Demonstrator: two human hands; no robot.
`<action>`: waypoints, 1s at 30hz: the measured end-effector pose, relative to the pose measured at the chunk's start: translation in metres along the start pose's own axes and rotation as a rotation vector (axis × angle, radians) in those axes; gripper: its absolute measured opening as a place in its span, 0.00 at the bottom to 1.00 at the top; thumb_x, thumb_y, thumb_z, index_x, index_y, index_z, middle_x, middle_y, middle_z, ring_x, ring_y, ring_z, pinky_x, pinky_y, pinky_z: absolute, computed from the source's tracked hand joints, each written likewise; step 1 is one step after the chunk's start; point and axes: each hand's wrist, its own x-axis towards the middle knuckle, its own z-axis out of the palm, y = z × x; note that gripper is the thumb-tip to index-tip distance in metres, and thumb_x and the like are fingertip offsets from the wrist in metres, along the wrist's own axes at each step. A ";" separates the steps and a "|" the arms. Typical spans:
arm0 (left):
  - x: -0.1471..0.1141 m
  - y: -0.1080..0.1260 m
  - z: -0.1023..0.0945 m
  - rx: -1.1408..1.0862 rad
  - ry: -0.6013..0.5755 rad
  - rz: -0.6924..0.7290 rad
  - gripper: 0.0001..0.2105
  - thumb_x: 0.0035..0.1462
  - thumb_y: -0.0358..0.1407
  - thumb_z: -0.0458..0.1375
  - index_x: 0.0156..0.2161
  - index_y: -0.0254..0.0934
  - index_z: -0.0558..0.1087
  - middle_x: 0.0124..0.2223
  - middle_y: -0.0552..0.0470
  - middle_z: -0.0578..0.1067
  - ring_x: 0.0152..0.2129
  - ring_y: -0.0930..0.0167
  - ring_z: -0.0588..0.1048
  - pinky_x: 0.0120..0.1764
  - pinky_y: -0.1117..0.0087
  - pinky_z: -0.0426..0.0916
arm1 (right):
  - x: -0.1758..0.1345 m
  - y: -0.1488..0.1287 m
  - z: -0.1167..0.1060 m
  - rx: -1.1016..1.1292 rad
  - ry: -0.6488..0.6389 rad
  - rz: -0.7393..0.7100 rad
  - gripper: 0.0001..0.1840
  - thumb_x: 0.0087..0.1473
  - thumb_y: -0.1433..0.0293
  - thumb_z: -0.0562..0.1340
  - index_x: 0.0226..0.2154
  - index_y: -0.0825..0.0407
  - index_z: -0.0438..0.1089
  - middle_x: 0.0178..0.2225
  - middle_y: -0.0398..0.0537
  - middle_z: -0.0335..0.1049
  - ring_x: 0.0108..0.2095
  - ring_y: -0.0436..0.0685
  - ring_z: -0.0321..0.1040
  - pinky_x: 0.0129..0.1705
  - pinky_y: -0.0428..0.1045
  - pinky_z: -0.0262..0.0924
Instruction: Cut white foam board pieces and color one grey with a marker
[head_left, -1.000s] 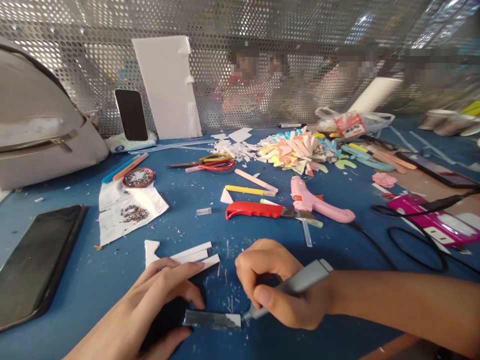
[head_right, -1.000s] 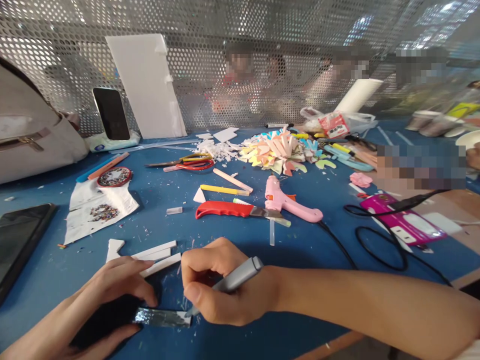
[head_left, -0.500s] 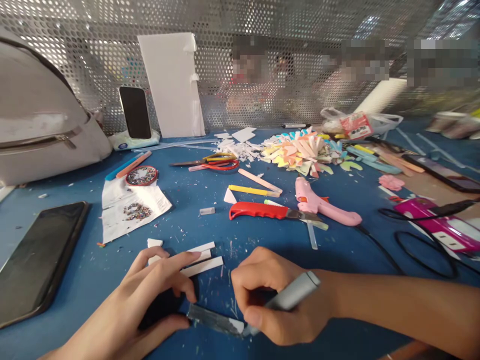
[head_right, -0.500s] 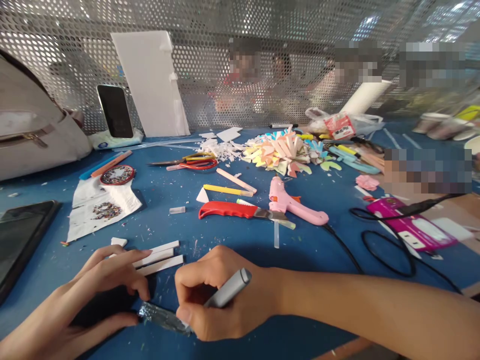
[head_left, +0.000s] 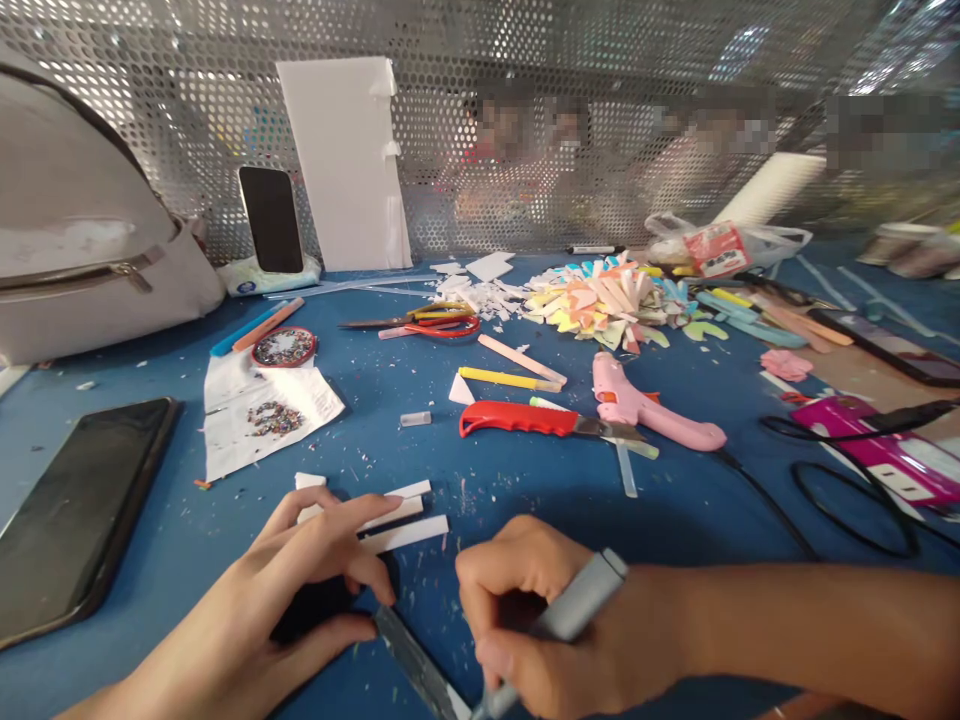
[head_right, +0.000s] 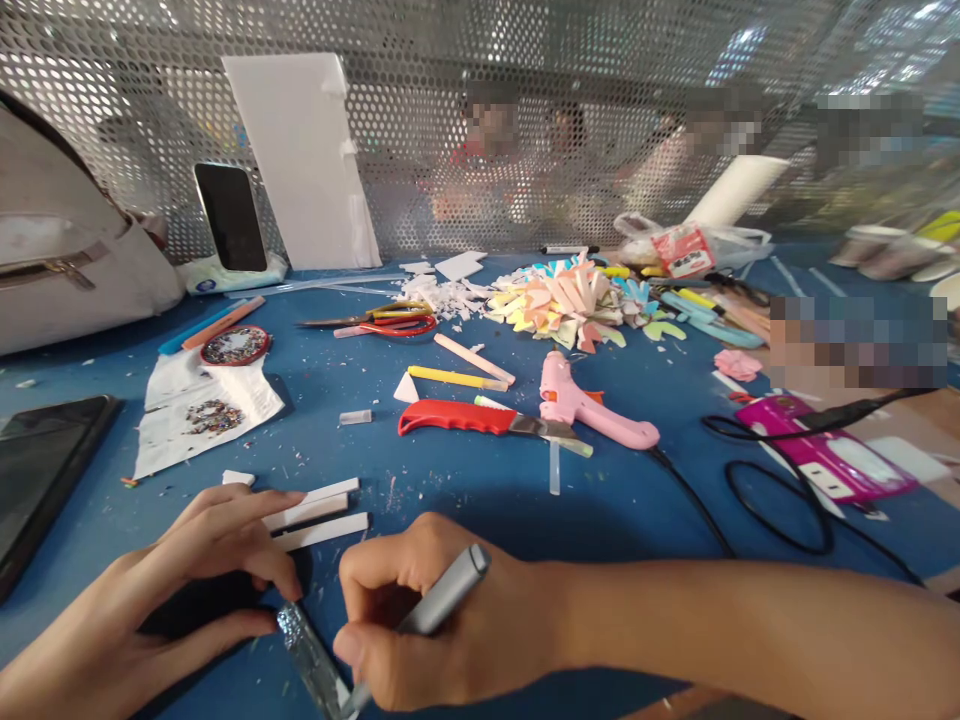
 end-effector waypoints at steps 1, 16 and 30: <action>0.000 0.000 0.000 -0.010 0.005 -0.007 0.25 0.67 0.35 0.55 0.64 0.54 0.55 0.39 0.61 0.80 0.42 0.69 0.78 0.58 0.63 0.62 | 0.000 -0.001 0.003 0.015 0.007 0.010 0.11 0.55 0.67 0.59 0.24 0.52 0.60 0.19 0.37 0.60 0.18 0.45 0.56 0.20 0.39 0.50; -0.001 -0.003 0.001 -0.028 -0.009 -0.025 0.23 0.68 0.40 0.56 0.64 0.54 0.56 0.38 0.64 0.80 0.39 0.72 0.79 0.63 0.65 0.52 | 0.000 -0.001 0.007 0.018 0.051 0.081 0.13 0.56 0.65 0.63 0.24 0.53 0.64 0.20 0.37 0.62 0.20 0.44 0.58 0.23 0.39 0.52; 0.001 -0.002 0.000 0.016 0.006 0.010 0.25 0.65 0.37 0.57 0.63 0.54 0.57 0.36 0.62 0.81 0.39 0.69 0.80 0.62 0.64 0.59 | 0.001 0.005 0.007 0.016 -0.020 0.004 0.28 0.60 0.46 0.59 0.25 0.53 0.65 0.22 0.39 0.65 0.22 0.46 0.61 0.25 0.41 0.54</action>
